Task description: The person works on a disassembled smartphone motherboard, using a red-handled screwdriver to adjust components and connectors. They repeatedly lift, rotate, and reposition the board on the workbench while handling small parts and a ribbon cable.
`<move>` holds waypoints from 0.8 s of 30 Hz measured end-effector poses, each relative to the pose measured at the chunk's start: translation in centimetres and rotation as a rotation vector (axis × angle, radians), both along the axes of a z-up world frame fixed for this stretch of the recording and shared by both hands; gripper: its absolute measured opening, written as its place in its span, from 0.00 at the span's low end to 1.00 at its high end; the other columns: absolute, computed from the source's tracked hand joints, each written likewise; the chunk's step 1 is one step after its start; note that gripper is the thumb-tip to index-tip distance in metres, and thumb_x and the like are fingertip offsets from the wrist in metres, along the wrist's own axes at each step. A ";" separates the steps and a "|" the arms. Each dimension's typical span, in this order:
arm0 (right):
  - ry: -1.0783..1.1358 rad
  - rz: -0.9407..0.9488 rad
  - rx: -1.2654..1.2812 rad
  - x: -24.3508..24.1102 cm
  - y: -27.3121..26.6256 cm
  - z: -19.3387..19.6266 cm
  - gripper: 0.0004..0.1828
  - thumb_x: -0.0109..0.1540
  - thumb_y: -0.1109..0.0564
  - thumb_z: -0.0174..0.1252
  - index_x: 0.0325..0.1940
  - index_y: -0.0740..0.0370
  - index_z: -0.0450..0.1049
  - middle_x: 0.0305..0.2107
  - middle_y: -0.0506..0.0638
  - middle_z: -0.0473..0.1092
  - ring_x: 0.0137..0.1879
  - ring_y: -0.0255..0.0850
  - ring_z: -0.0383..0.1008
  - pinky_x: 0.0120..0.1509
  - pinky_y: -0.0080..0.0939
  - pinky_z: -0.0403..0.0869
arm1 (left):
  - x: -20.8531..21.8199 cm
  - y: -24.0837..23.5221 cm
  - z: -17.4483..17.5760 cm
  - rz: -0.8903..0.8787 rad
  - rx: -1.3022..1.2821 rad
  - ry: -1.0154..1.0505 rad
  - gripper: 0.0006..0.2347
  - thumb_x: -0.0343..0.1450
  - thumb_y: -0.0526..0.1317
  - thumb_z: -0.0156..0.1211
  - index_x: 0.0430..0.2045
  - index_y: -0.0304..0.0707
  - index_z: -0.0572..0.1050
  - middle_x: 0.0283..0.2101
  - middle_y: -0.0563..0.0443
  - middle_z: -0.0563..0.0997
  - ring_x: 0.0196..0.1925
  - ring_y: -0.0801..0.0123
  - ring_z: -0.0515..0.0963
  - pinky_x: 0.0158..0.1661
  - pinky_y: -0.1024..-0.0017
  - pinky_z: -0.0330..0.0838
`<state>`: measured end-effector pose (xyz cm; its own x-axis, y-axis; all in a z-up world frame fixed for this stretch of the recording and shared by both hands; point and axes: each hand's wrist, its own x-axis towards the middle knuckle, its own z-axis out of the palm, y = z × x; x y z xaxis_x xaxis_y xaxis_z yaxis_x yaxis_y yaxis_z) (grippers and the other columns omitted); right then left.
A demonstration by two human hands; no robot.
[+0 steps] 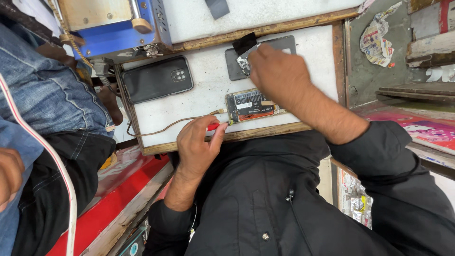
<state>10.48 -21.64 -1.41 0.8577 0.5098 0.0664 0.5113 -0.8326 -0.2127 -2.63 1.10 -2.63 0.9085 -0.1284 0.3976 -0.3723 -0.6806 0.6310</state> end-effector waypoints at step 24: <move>-0.007 -0.469 0.803 -11.1 -7.8 -4.6 0.12 0.63 0.75 0.49 0.44 0.67 0.75 0.43 0.54 0.76 0.34 0.34 0.71 0.35 0.33 0.67 | 1.8 -2.9 3.0 -0.280 0.185 0.043 0.09 0.69 0.30 0.65 0.41 0.35 0.75 0.42 0.47 0.81 0.46 0.54 0.82 0.53 0.56 0.76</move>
